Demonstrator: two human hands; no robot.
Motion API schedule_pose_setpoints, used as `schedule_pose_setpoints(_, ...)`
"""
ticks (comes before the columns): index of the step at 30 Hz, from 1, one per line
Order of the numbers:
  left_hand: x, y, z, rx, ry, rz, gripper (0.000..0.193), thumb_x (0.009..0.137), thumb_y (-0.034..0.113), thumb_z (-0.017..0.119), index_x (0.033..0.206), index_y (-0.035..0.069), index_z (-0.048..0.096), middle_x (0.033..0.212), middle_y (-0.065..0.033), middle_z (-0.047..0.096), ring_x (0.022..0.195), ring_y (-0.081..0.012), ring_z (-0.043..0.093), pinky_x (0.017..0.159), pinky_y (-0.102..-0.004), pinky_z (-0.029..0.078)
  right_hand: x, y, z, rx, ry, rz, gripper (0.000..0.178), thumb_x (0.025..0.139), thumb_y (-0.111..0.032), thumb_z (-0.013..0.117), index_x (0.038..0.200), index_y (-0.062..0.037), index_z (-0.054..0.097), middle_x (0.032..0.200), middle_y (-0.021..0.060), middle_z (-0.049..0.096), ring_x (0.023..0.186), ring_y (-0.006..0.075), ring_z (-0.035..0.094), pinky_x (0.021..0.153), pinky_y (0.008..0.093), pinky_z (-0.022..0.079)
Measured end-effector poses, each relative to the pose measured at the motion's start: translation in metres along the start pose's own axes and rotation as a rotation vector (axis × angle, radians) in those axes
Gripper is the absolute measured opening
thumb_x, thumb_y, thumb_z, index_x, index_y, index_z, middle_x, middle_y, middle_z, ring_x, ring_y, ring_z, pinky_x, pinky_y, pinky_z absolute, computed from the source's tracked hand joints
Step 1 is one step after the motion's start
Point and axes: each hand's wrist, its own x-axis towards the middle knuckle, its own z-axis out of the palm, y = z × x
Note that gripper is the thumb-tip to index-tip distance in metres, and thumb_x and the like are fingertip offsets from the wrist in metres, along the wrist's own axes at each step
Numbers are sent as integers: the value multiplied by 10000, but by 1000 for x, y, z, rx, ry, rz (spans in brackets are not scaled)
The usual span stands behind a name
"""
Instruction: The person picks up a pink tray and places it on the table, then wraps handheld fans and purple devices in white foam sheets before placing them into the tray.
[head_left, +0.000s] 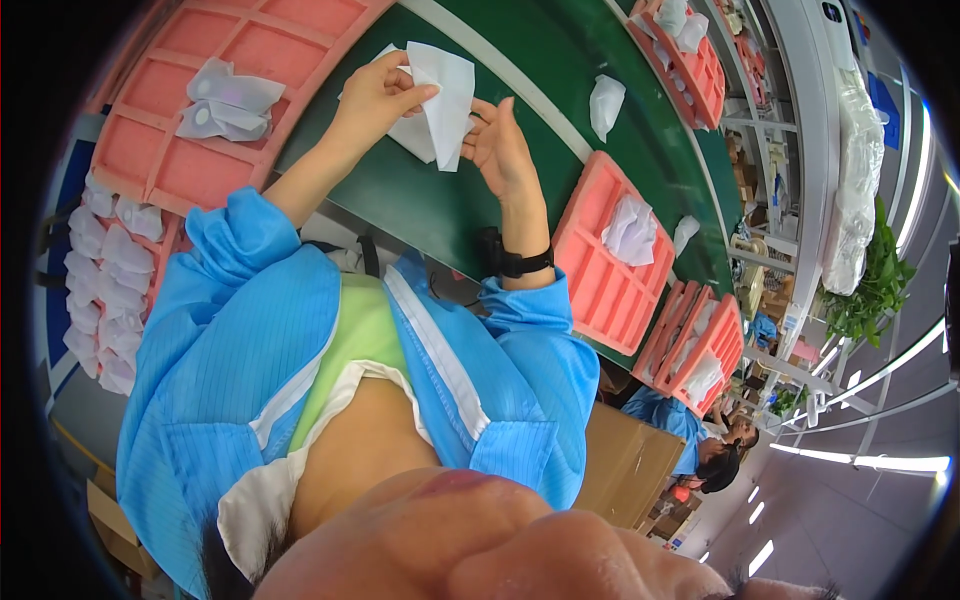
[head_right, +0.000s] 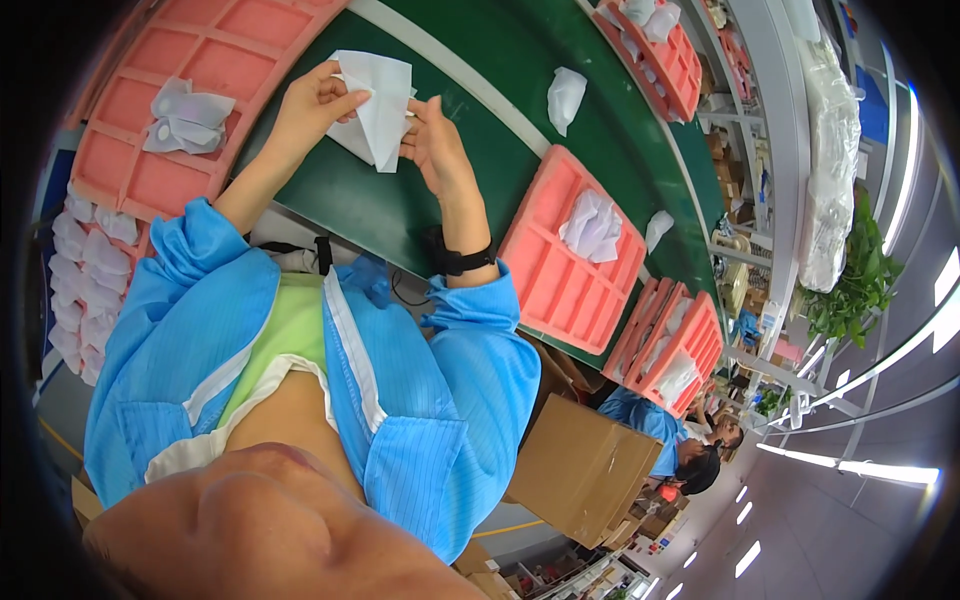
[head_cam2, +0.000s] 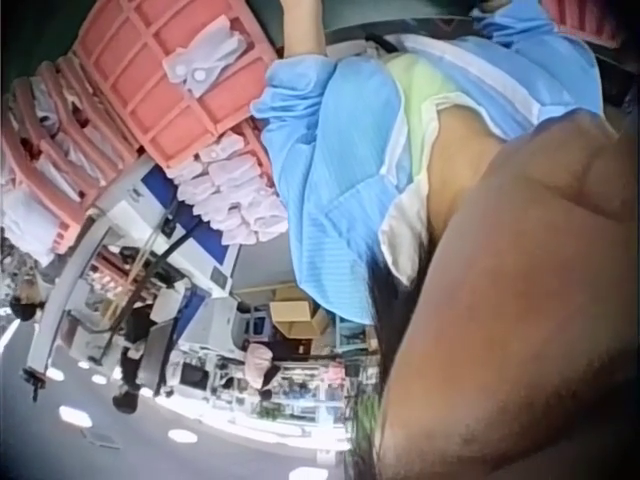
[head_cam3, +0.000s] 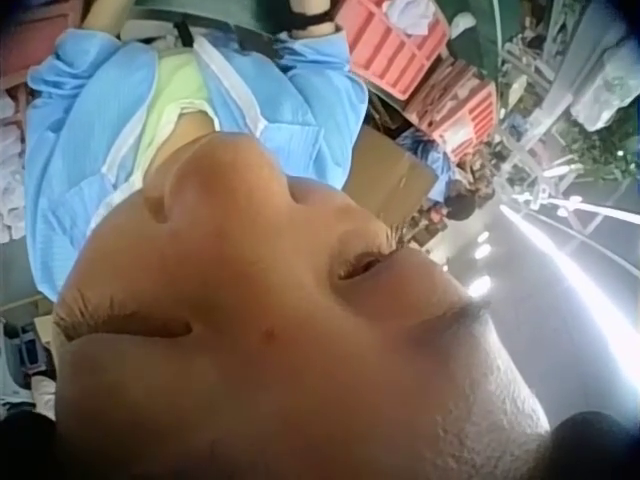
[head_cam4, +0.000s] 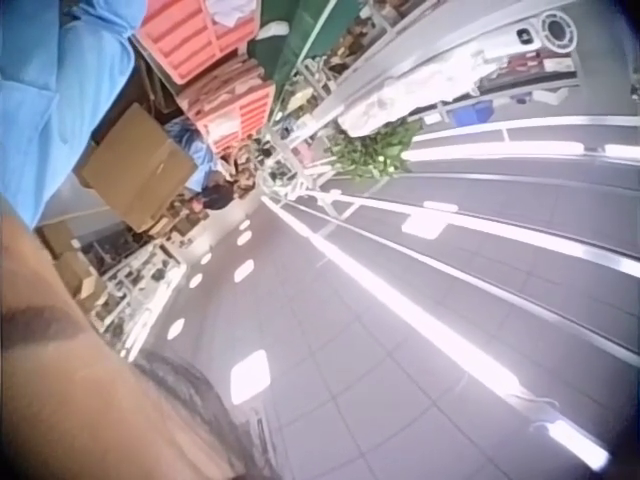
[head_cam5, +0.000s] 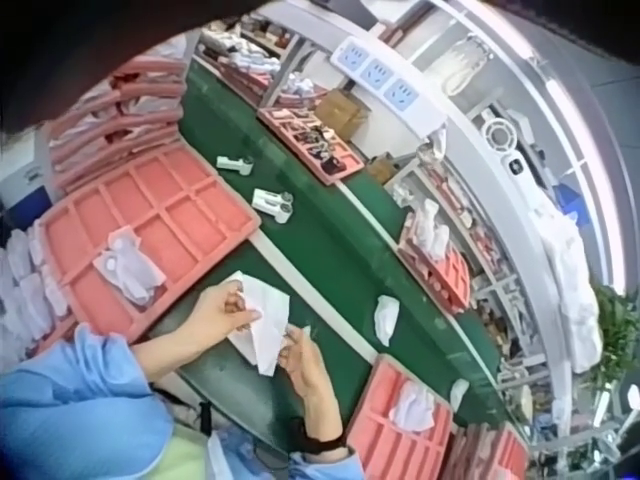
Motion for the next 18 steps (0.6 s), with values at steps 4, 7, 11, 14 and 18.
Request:
schedule_pose_setpoints(4,-7,0,-2,-58,-23,50,374,824,90,688,1156,-7,546,827,-59,661,742,-110,637,683,-234,512,-2,10,-17,-242,41,-114,232,906,-218,633,970,4,654,858,58,668,753,120,627,683,254,504)
schedule_pose_setpoints(7,-6,-11,-6,-72,-10,91,417,822,71,680,1199,-7,521,831,-65,660,747,-114,638,701,-241,519,4,11,-20,-364,45,-165,227,881,-215,668,945,2,657,842,51,668,717,114,614,658,250,497)
schedule_pose_setpoints(11,-6,-20,-12,-89,-77,76,477,805,40,670,1248,17,493,922,-102,666,808,-153,652,725,-279,529,20,5,-17,-379,20,-169,216,842,-221,713,880,-12,672,787,27,658,661,88,575,612,225,457)
schedule_pose_setpoints(14,-13,-17,-15,317,223,287,512,776,14,663,1260,60,502,1011,-125,644,872,-237,651,757,-335,530,35,3,-15,-417,18,-159,223,839,-232,712,859,-12,683,762,23,658,640,83,558,595,217,434)
schedule_pose_setpoints(18,-20,17,-8,883,347,799,488,755,5,657,1223,89,545,1022,-127,615,904,-316,623,774,-384,521,54,-3,-8,-896,100,-401,241,847,-252,681,869,-13,702,738,14,657,624,95,551,598,236,435)
